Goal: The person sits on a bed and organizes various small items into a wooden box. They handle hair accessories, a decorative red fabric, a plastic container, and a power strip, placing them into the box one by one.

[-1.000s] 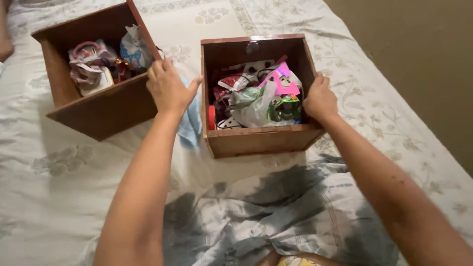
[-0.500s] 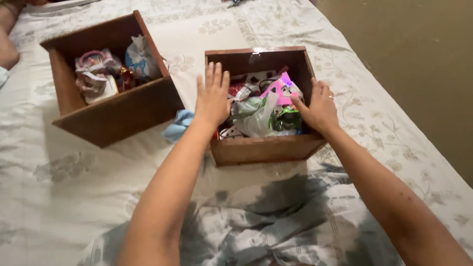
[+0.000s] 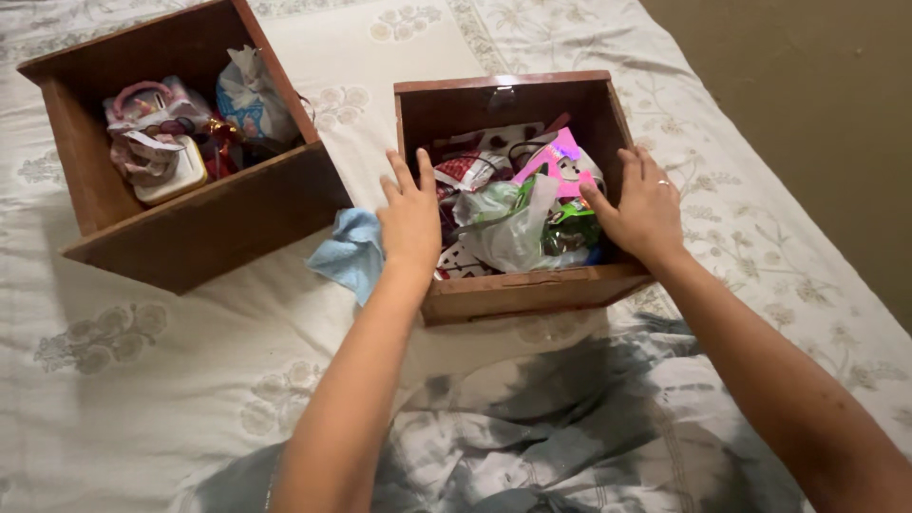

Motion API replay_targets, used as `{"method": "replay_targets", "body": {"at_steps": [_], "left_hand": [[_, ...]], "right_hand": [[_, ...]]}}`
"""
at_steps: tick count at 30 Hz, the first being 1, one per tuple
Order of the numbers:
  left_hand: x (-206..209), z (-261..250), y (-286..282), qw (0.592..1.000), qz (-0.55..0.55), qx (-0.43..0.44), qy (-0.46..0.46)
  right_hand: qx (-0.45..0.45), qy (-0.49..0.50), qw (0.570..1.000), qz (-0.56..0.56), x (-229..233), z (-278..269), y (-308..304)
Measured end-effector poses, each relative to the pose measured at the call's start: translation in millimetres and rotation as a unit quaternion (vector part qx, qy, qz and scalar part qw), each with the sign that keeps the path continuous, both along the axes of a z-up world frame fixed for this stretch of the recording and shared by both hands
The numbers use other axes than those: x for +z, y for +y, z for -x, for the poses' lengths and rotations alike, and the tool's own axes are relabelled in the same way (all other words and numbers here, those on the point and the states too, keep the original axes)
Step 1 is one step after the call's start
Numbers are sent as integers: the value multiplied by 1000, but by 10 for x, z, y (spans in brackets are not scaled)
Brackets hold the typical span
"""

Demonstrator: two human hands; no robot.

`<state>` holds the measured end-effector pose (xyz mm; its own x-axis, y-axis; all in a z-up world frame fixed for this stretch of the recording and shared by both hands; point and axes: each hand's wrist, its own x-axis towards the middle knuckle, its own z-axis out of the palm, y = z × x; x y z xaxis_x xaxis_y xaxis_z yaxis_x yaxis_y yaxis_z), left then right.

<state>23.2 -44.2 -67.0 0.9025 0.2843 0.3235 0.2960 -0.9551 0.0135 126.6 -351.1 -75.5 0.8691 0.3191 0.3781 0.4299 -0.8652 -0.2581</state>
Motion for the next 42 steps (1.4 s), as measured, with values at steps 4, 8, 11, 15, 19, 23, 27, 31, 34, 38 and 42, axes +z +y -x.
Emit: {"method": "replay_targets", "body": {"at_steps": [4, 8, 11, 15, 19, 23, 27, 31, 34, 38, 42], "left_hand": [[-123, -92, 51, 992, 126, 24, -16], [-313, -196, 59, 991, 129, 39, -21], [-387, -114, 40, 993, 105, 44, -42], [-294, 161, -31, 992, 106, 60, -23], [-82, 189, -40, 997, 17, 76, 4], [85, 31, -8, 983, -46, 81, 158], [-33, -178, 47, 994, 30, 102, 5], [-164, -165, 58, 992, -37, 113, 37], [-81, -133, 19, 992, -28, 109, 60], [27, -85, -22, 994, 20, 99, 38], [43, -84, -23, 993, -23, 105, 44]], "right_hand": [[2, 49, 998, -42, 11, -6, 11], [13, 31, 998, -55, -13, 13, -39], [9, 44, 998, -36, -5, 55, -58], [12, 74, 997, -30, 156, 144, 22], [52, -38, 997, 36, 119, 119, 74], [86, -130, 970, 185, -187, -35, 55], [198, -16, 959, 204, -226, -276, 264], [195, 89, 933, 290, -201, -431, 565], [177, 41, 957, 224, -313, -397, 631], [170, -44, 955, 241, -385, -405, 607], [189, -53, 961, 195, -269, -310, 577]]}}
